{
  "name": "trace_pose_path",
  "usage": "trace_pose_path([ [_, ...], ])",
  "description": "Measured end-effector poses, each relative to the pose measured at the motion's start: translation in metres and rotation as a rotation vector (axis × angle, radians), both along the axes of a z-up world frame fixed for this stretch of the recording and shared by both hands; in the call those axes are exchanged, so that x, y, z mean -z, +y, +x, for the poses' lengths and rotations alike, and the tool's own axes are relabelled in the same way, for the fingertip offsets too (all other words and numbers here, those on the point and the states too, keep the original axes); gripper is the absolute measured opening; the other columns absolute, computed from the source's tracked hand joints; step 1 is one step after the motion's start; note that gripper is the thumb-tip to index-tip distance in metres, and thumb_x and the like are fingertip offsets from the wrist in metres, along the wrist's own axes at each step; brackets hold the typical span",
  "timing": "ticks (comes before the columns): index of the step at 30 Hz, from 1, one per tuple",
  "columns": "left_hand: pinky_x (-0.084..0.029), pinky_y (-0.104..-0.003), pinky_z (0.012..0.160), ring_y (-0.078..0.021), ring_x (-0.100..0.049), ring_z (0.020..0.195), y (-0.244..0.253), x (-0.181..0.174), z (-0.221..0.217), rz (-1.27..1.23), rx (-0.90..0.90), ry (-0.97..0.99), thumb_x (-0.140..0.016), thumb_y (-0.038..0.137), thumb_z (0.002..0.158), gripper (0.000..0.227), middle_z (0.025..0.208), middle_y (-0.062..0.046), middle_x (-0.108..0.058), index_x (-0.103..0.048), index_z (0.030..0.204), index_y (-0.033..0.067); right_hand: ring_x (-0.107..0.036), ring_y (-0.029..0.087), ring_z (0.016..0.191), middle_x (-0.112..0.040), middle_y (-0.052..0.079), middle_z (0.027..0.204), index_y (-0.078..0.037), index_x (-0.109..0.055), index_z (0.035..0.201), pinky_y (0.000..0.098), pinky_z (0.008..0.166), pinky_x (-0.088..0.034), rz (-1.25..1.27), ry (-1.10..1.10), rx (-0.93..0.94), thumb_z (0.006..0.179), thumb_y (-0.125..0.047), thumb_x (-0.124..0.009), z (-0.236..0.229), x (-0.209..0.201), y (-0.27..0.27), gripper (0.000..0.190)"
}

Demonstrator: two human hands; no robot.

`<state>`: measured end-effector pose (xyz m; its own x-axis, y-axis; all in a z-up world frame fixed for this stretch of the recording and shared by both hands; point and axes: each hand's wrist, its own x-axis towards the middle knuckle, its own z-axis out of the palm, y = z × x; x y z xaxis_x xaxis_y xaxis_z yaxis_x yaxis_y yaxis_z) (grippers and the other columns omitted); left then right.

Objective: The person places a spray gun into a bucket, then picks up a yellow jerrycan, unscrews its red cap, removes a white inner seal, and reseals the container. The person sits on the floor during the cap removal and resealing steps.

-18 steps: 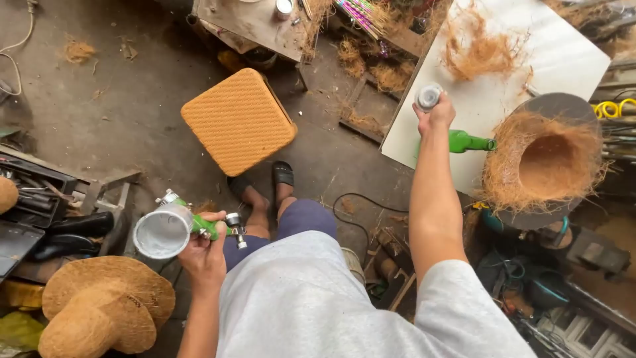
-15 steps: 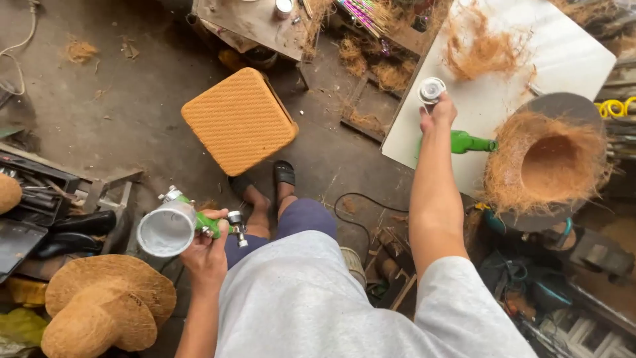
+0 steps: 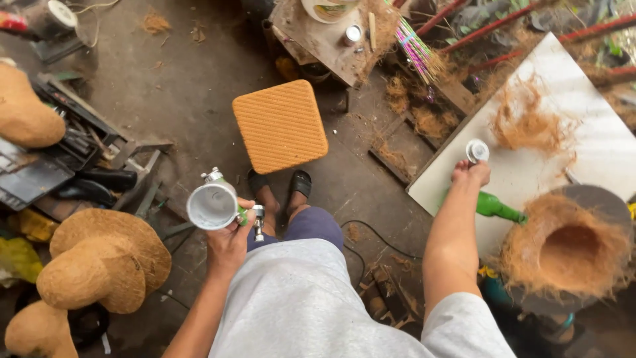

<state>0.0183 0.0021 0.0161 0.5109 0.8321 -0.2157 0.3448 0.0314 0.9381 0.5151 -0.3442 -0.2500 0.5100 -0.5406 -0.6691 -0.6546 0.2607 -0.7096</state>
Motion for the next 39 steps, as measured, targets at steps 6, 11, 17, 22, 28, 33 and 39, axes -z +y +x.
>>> trace_pose_path([
  [6,-0.051,-0.039,0.090,-0.0171,-0.066,0.089,0.004,0.022,-0.013,0.032,-0.058,0.054,-0.075,0.007,0.087,0.011,0.092,-0.011,-0.072,-0.075,0.097,0.0046,-0.062,0.017,0.060,-0.049,0.003,0.074,-0.009,-0.052,0.091,0.0266,0.053,-0.058,0.029,-0.089,-0.155,0.092,-0.028,-0.062,-0.008,-0.007,0.025,0.021],
  [11,-0.050,-0.038,0.092,-0.0156,-0.065,0.090,0.017,0.016,-0.015,0.015,-0.060,0.050,-0.076,0.008,0.085,0.011,0.094,-0.010,-0.072,-0.075,0.096,0.0061,-0.064,0.022,0.066,-0.052,0.005,0.080,-0.015,-0.059,0.091,0.0272,0.059,-0.058,0.241,-0.127,-0.419,0.094,-0.023,-0.064,-0.019,-0.031,0.141,0.011],
  [17,-0.050,-0.037,0.092,-0.0157,-0.067,0.090,0.047,0.047,-0.026,-0.062,-0.078,0.072,-0.075,0.012,0.086,0.012,0.094,-0.009,-0.073,-0.075,0.097,0.0075,-0.070,0.023,0.066,-0.061,0.008,0.079,-0.015,-0.066,0.099,0.0305,0.060,-0.063,0.281,-0.141,-0.739,0.097,-0.018,-0.060,-0.002,0.005,0.301,0.007],
  [22,-0.052,-0.047,0.086,-0.0323,-0.073,0.089,0.097,0.081,-0.046,-0.087,-0.156,0.166,-0.080,0.017,0.080,0.020,0.092,-0.017,-0.075,-0.077,0.095,0.0043,-0.070,0.023,0.059,-0.062,0.005,0.073,-0.015,-0.064,0.100,0.0343,0.055,-0.065,0.317,-0.202,-0.813,0.092,-0.009,-0.070,0.025,0.066,0.418,0.012],
  [28,-0.049,-0.033,0.094,-0.0175,-0.068,0.100,0.192,0.099,-0.072,-0.161,-0.081,0.187,-0.077,0.022,0.081,0.027,0.103,-0.007,-0.077,-0.074,0.101,0.0046,-0.059,0.019,0.053,-0.061,0.014,0.068,-0.003,-0.062,0.099,0.0269,0.048,-0.051,0.328,-0.325,-0.598,0.091,0.012,-0.064,0.012,0.035,0.489,0.017],
  [33,-0.052,-0.035,0.077,-0.0180,-0.066,0.087,0.257,0.135,-0.095,-0.238,-0.172,0.363,-0.078,0.020,0.070,0.036,0.093,-0.008,-0.073,-0.068,0.102,0.0058,-0.058,0.028,0.054,-0.049,0.012,0.065,-0.011,-0.055,0.082,0.0388,0.044,-0.042,0.365,-0.440,-0.657,0.085,0.019,-0.064,0.095,0.142,0.490,0.032],
  [39,-0.048,-0.033,0.072,-0.0218,-0.061,0.083,0.325,0.118,-0.085,-0.078,-0.058,0.196,-0.069,0.015,0.077,0.018,0.091,-0.005,-0.063,-0.067,0.094,0.0104,-0.044,0.023,0.048,-0.046,0.018,0.062,0.007,-0.051,0.077,0.0324,0.039,-0.022,0.176,-0.400,-0.359,0.081,0.029,-0.042,0.025,0.031,0.550,0.023],
])
